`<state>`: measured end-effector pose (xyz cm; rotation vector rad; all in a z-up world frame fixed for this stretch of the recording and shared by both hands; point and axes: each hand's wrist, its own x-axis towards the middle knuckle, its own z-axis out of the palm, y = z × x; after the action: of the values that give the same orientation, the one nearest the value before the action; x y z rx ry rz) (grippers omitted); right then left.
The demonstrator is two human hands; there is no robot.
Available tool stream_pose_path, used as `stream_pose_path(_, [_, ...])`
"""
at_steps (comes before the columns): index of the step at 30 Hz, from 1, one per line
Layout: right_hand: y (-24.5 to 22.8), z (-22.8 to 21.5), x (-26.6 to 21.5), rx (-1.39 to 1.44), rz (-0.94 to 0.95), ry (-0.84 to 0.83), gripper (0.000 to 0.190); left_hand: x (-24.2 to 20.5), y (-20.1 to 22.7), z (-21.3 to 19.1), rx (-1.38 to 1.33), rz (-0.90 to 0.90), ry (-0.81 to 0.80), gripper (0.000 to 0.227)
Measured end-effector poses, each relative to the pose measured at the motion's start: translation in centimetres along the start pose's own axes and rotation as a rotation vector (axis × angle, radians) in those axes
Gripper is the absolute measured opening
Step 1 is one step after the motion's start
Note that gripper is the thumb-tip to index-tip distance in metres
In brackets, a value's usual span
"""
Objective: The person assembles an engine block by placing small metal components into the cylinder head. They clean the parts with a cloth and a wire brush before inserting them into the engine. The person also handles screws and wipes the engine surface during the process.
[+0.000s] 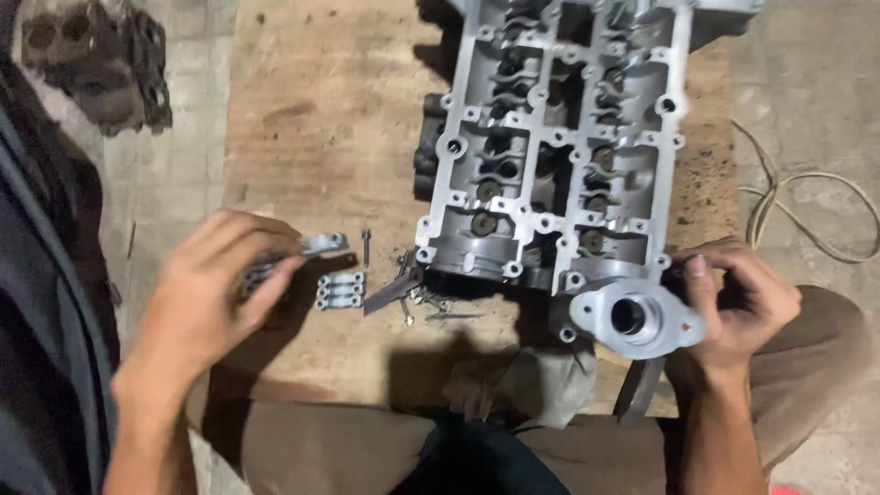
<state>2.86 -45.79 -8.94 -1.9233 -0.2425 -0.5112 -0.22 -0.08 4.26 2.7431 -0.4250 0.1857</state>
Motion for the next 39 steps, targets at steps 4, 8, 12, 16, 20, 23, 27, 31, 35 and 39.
stream_pose_path(4, [-0.8,0.1,0.9,-0.115,-0.017,0.020,0.003,5.1,1.8,-1.5,-0.022,0.001,0.088,0.012])
stream_pose_path(8, [-3.4,-0.2,4.9,-0.118,0.058,0.067,0.004,14.1,4.0,0.9,-0.220,0.382,0.138,0.020])
stream_pose_path(12, [-5.4,-0.2,12.7,-0.117,-0.130,-0.069,0.008,23.1,6.6,4.7,-0.400,0.553,0.188,0.011])
stream_pose_path(16, [-3.6,1.3,20.0,-0.111,-0.308,-0.202,0.033,30.1,7.9,8.7,-0.404,0.545,0.210,0.011])
stream_pose_path(20, [-0.8,3.0,23.5,-0.185,-0.445,-0.251,0.034,32.9,8.2,10.4,-0.387,0.553,0.160,0.012])
stream_pose_path(23, [0.3,3.6,24.1,-0.172,-0.450,-0.254,0.025,34.0,8.2,10.7,-0.396,0.613,0.159,0.012])
stream_pose_path(27, [1.1,4.1,24.1,-0.159,-0.431,-0.250,0.018,34.3,8.0,10.9,-0.389,0.635,0.144,0.013])
stream_pose_path(31, [2.0,4.4,24.3,-0.214,-0.424,-0.253,0.018,34.0,7.3,11.6,-0.397,0.641,0.119,0.015])
stream_pose_path(35, [2.0,4.3,24.0,-0.172,-0.457,-0.278,0.018,33.6,6.6,12.2,-0.458,0.623,0.091,0.015])
stream_pose_path(39, [2.4,4.4,24.1,-0.125,-0.451,-0.286,0.018,33.5,6.5,12.2,-0.476,0.620,0.100,0.015])
